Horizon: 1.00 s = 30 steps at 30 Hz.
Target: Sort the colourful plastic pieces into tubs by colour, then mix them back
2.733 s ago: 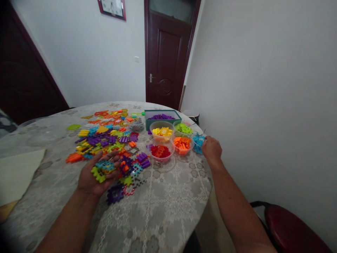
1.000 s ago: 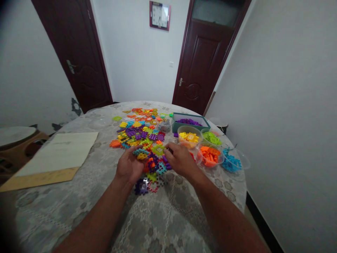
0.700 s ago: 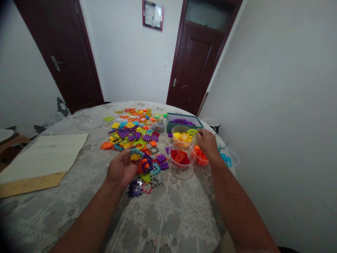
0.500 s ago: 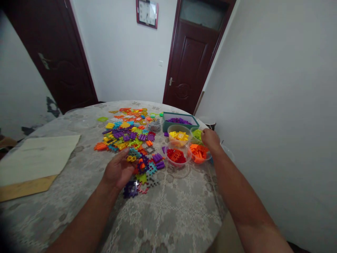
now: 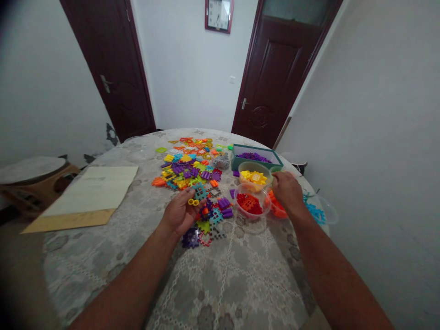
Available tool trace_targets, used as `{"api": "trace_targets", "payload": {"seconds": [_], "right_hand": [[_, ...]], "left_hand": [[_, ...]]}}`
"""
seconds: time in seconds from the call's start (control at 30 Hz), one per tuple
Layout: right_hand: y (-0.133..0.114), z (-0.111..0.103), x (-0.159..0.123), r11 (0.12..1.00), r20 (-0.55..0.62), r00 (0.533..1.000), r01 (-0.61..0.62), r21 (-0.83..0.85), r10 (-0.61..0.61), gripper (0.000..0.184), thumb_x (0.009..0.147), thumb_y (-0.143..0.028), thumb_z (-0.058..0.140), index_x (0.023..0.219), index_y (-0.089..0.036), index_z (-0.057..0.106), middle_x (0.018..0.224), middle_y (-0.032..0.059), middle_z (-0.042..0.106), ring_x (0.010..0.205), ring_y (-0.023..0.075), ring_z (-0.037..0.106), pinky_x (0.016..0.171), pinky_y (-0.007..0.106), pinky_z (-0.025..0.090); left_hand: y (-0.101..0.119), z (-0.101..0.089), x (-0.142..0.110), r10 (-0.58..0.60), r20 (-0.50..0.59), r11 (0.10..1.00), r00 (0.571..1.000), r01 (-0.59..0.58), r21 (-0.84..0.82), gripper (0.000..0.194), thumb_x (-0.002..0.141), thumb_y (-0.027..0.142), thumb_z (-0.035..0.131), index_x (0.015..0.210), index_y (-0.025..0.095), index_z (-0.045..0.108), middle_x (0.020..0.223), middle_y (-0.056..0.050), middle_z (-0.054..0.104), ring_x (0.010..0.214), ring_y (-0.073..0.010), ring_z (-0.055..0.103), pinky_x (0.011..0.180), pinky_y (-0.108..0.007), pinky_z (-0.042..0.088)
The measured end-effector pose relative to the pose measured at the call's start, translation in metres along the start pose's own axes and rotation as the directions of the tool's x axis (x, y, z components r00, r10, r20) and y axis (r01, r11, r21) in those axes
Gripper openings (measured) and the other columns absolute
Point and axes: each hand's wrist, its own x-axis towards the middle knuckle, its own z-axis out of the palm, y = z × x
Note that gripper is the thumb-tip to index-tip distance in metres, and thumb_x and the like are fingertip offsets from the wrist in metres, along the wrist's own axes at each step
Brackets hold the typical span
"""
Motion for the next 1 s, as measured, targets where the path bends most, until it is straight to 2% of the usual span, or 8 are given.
{"api": "trace_targets", "payload": {"seconds": [0.1,0.23,0.4,0.47,0.63,0.7,0.83,1.0], "right_hand": [[-0.059,-0.004,-0.030,0.930,0.023,0.983,0.166,0.329,-0.184,0.032,0.100,-0.031,0.053,0.114,-0.020,0.078,0.116,0.0114,0.079,0.104,0.0250,0.071,0.096,0.037,0.053],[-0.128,-0.005,-0.064,0.764,0.078,0.950,0.194,0.615,-0.304,0.028,0.100,-0.035,0.058,0.118,-0.021,0.076,0.108,0.0075,0.079,0.094,0.0218,0.072,0.087,0.035,0.054],[-0.162,0.000,-0.080,0.674,0.108,0.941,0.147,0.724,-0.321,0.021,0.097,-0.029,0.063,0.111,-0.021,0.076,0.097,0.0041,0.077,0.083,0.0188,0.068,0.079,0.032,0.052],[-0.162,0.004,-0.082,0.648,0.124,0.947,0.104,0.754,-0.296,0.019,0.095,-0.028,0.063,0.107,-0.021,0.076,0.094,0.0031,0.077,0.082,0.0186,0.068,0.078,0.032,0.052],[-0.145,0.009,-0.085,0.496,0.257,0.954,-0.150,0.855,-0.153,0.023,0.093,-0.039,0.065,0.104,-0.020,0.074,0.086,0.0012,0.073,0.075,0.0183,0.067,0.066,0.029,0.053],[-0.135,0.007,-0.089,0.470,0.249,0.963,-0.173,0.866,-0.106,0.028,0.092,-0.040,0.066,0.111,-0.021,0.073,0.082,-0.0006,0.070,0.070,0.0167,0.065,0.062,0.028,0.052],[-0.105,-0.002,-0.098,0.492,0.178,0.984,-0.144,0.859,-0.021,0.040,0.093,-0.039,0.063,0.129,-0.022,0.069,0.080,-0.0029,0.063,0.065,0.0142,0.060,0.060,0.026,0.051],[-0.043,-0.018,-0.102,0.581,0.035,0.981,-0.142,0.801,0.191,0.043,0.093,-0.041,0.063,0.129,-0.020,0.070,0.097,0.0027,0.070,0.081,0.0167,0.065,0.072,0.029,0.056]], "left_hand": [[-0.001,-0.001,-0.001,-0.036,0.047,0.998,0.998,0.034,0.046,0.021,0.080,0.007,0.080,0.092,0.017,0.066,0.083,-0.001,0.071,0.067,-0.0120,0.071,0.072,-0.029,0.067],[-0.001,-0.001,-0.004,-0.090,0.116,0.988,0.989,0.073,0.137,0.020,0.082,0.010,0.080,0.098,0.015,0.069,0.096,-0.008,0.076,0.076,-0.0164,0.075,0.071,-0.030,0.068],[-0.002,0.001,-0.009,-0.152,0.211,0.964,0.966,0.098,0.247,0.016,0.084,0.011,0.079,0.099,0.012,0.075,0.106,-0.014,0.077,0.081,-0.0185,0.075,0.068,-0.028,0.067],[-0.002,0.001,-0.010,-0.163,0.208,0.959,0.965,0.106,0.262,0.015,0.085,0.012,0.079,0.100,0.011,0.076,0.105,-0.014,0.077,0.079,-0.0180,0.075,0.068,-0.028,0.067],[-0.001,0.003,-0.009,-0.186,0.176,0.958,0.967,0.139,0.251,0.012,0.089,0.012,0.076,0.101,0.012,0.076,0.094,-0.012,0.076,0.078,-0.0181,0.075,0.071,-0.030,0.068],[0.001,0.004,-0.007,-0.181,0.137,0.963,0.974,0.148,0.224,0.006,0.091,0.012,0.072,0.097,0.011,0.075,0.093,-0.014,0.076,0.080,-0.0193,0.076,0.072,-0.029,0.068],[0.011,0.006,-0.002,-0.194,-0.022,0.969,0.981,0.195,0.155,0.010,0.090,0.011,0.063,0.091,0.010,0.073,0.094,-0.016,0.075,0.088,-0.0239,0.078,0.073,-0.033,0.069],[0.025,0.009,-0.003,-0.175,0.006,0.979,0.985,0.173,0.110,0.028,0.078,0.010,0.058,0.101,0.009,0.073,0.108,-0.021,0.074,0.103,-0.0317,0.076,0.080,-0.043,0.070]]}}
